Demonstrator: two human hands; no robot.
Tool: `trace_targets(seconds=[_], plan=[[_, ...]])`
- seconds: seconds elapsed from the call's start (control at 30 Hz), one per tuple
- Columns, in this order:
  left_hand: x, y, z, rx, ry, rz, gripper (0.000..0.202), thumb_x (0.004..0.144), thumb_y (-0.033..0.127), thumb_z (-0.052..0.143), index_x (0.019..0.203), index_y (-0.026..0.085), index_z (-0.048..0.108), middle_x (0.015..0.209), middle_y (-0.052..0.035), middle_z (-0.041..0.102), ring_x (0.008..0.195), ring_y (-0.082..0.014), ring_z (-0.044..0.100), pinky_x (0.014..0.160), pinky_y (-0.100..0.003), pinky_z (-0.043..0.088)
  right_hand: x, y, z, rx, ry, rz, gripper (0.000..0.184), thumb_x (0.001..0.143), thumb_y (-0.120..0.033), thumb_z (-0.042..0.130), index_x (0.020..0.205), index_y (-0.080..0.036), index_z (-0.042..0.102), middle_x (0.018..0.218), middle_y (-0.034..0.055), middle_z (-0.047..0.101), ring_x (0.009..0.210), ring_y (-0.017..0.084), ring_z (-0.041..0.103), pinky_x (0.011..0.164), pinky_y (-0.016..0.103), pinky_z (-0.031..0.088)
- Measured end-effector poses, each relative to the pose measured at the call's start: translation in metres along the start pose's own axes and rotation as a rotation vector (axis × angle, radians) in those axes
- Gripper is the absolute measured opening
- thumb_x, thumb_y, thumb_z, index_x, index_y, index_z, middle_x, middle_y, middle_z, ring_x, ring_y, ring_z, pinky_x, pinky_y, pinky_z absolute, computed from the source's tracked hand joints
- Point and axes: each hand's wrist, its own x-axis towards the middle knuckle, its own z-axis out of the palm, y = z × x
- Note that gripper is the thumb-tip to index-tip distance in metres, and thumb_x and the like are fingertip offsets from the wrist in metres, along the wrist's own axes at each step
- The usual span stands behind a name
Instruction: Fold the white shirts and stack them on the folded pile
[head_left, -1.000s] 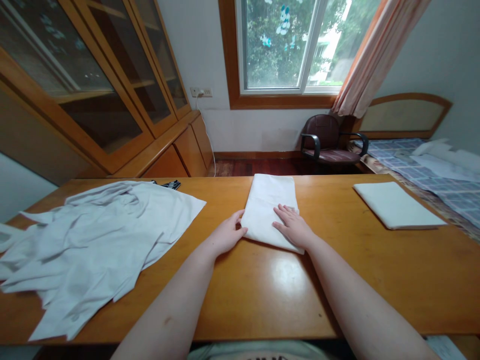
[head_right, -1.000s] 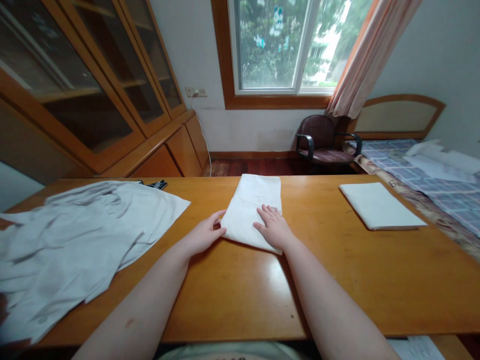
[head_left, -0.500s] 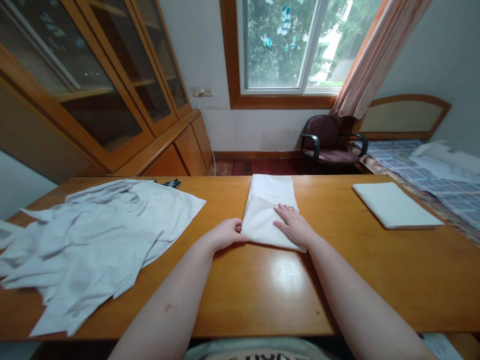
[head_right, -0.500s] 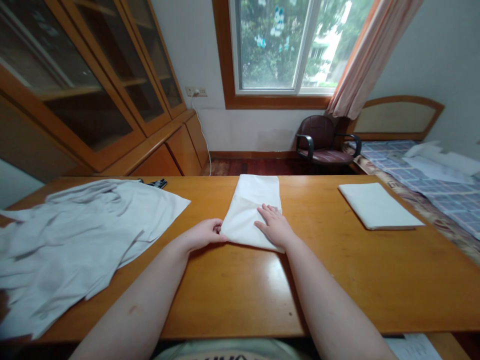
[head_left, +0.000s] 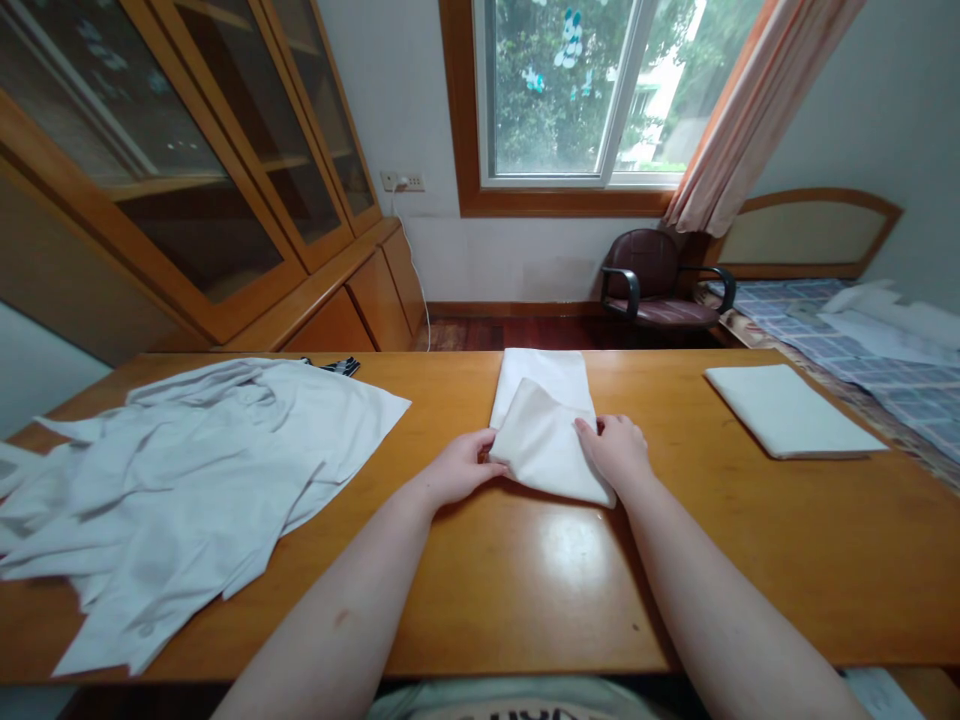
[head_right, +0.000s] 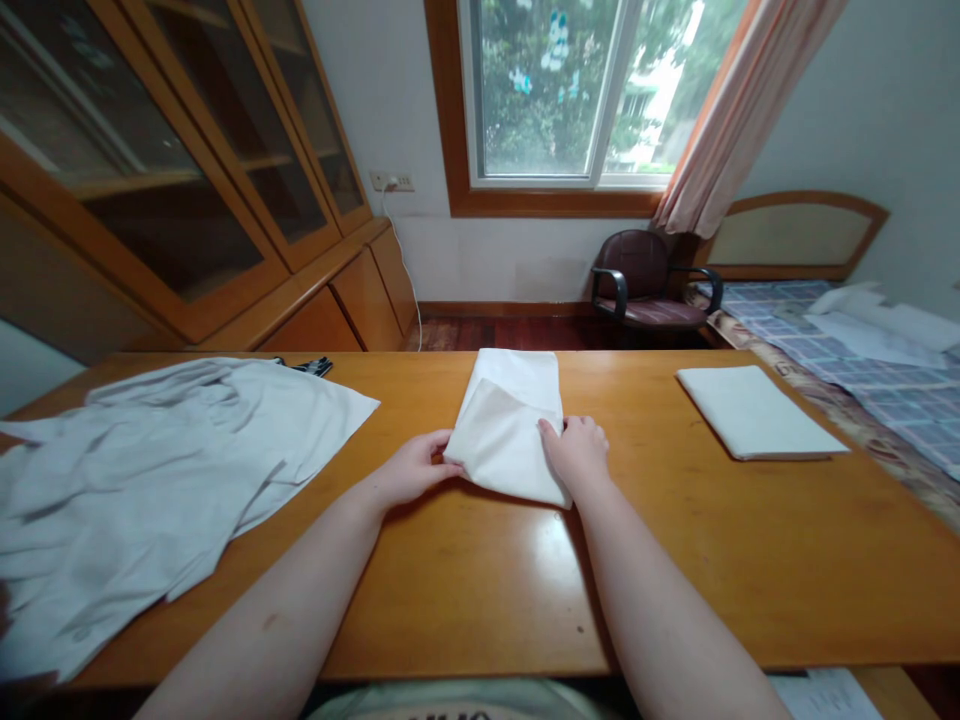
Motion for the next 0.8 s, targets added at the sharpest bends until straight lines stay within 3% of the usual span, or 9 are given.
trace_targets(seconds=[0.1,0.23,0.33,0.5,0.67,0.8], plan=[[-0.001,-0.002,-0.001,0.009,-0.046,-0.004,0.031,0.071,0.029,0.067,0.098,0.015,0.065,0.102,-0.0043,0.069,0.098,-0.0228,0.061,0.087,-0.033,0.046,0.001,0.001,-0.002,-0.03,-0.041,-0.014,0.053,0.081,-0.058,0.044,0.094,-0.012,0.068,0.099,0.0198,0.062,0.095,0.032,0.055,0.081,0.042,0.041],[-0.002,-0.005,-0.006,0.165,-0.076,-0.098,0.028,0.069,0.034,0.067,0.09,0.016,0.068,0.09,-0.0039,0.071,0.087,-0.0232,0.064,0.078,-0.031,0.048,0.002,0.001,-0.001,0.023,-0.009,-0.028,0.036,0.08,-0.047,0.051,0.088,-0.015,0.065,0.095,0.0149,0.064,0.091,0.027,0.057,0.077,0.035,0.04],[-0.002,-0.005,-0.01,0.265,-0.069,-0.162,0.031,0.065,0.039,0.069,0.086,0.016,0.069,0.085,-0.0041,0.071,0.081,-0.023,0.063,0.073,-0.029,0.047,0.0,0.0,0.0,0.191,0.011,-0.021,0.028,0.083,-0.041,0.048,0.089,-0.016,0.061,0.088,0.0109,0.066,0.08,0.022,0.058,0.068,0.03,0.04],[-0.004,-0.005,-0.017,0.28,-0.057,-0.191,0.035,0.063,0.048,0.067,0.077,0.015,0.067,0.075,-0.0022,0.067,0.069,-0.0193,0.059,0.062,-0.025,0.043,-0.001,0.001,0.003,0.475,0.088,-0.042,0.032,0.086,-0.043,0.04,0.095,-0.017,0.056,0.087,0.008,0.066,0.075,0.02,0.058,0.064,0.027,0.04],[-0.002,-0.009,-0.015,0.311,0.043,-0.199,0.038,0.067,0.053,0.06,0.061,0.016,0.061,0.06,0.001,0.058,0.063,-0.017,0.054,0.059,-0.025,0.04,0.008,0.006,0.005,0.395,-0.127,-0.101,0.026,0.08,-0.042,0.051,0.084,-0.018,0.059,0.08,0.0048,0.066,0.073,0.019,0.058,0.062,0.025,0.039],[0.001,-0.009,-0.01,0.322,0.127,-0.132,0.039,0.072,0.053,0.056,0.064,0.015,0.062,0.061,0.0009,0.057,0.065,-0.0176,0.054,0.061,-0.026,0.041,0.011,0.005,0.005,0.23,-0.111,-0.06,0.024,0.086,-0.037,0.045,0.087,-0.017,0.058,0.087,0.0093,0.066,0.079,0.02,0.059,0.062,0.026,0.037]])
